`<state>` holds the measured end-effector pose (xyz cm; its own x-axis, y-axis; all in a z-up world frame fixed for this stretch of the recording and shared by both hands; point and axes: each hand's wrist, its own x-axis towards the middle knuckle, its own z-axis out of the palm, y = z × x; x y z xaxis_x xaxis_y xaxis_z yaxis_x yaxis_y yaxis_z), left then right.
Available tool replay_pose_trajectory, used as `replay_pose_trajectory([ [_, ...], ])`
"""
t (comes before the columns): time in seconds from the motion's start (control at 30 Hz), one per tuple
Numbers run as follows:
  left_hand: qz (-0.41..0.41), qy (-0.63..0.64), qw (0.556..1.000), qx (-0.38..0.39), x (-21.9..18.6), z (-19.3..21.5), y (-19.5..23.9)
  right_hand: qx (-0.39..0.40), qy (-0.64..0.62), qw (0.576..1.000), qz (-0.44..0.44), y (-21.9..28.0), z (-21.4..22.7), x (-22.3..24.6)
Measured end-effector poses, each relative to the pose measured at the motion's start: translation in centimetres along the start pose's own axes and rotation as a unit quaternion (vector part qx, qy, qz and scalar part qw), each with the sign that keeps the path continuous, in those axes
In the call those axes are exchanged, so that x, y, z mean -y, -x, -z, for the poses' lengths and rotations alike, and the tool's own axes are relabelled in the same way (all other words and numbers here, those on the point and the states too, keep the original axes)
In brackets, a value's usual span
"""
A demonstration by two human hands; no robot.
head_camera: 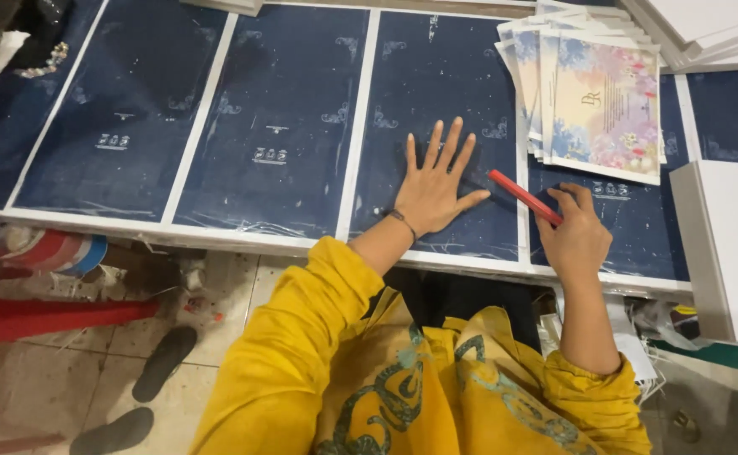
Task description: The person inserts a stack of white paper into a decorative book cover, folds the cover over the pages, and presses the spine with a red tool. They repeat this process for multiple books, stacking the finished items on the table.
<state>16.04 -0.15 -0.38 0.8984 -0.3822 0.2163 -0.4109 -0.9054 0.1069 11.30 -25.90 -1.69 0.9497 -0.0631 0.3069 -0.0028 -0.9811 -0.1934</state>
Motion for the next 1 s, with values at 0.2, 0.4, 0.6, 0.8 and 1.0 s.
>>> replay_pose_trajectory([
  [0.2,0.025,0.042,0.998,0.029,0.2,-0.1,-0.5,0.01,0.017,1.0,0.002,0.5,0.7,0.6],
  [0.4,0.05,0.062,0.996,0.033,1.5,-2.7,-4.3,0.019,0.009,1.0,-0.008,1.4,0.5,0.3],
  [0.6,0.138,0.029,0.989,-0.037,2.7,-0.5,-6.5,0.028,0.009,0.999,-0.024,1.5,0.5,0.1],
  [0.8,0.256,-0.086,0.949,-0.163,8.9,-5.7,-9.8,-0.023,-0.037,0.999,0.03,1.2,-0.4,-0.9],
  [1.0,0.299,-0.002,0.952,-0.062,13.5,-1.2,-7.6,-0.047,-0.024,0.996,0.069,1.3,0.0,-0.7],
])
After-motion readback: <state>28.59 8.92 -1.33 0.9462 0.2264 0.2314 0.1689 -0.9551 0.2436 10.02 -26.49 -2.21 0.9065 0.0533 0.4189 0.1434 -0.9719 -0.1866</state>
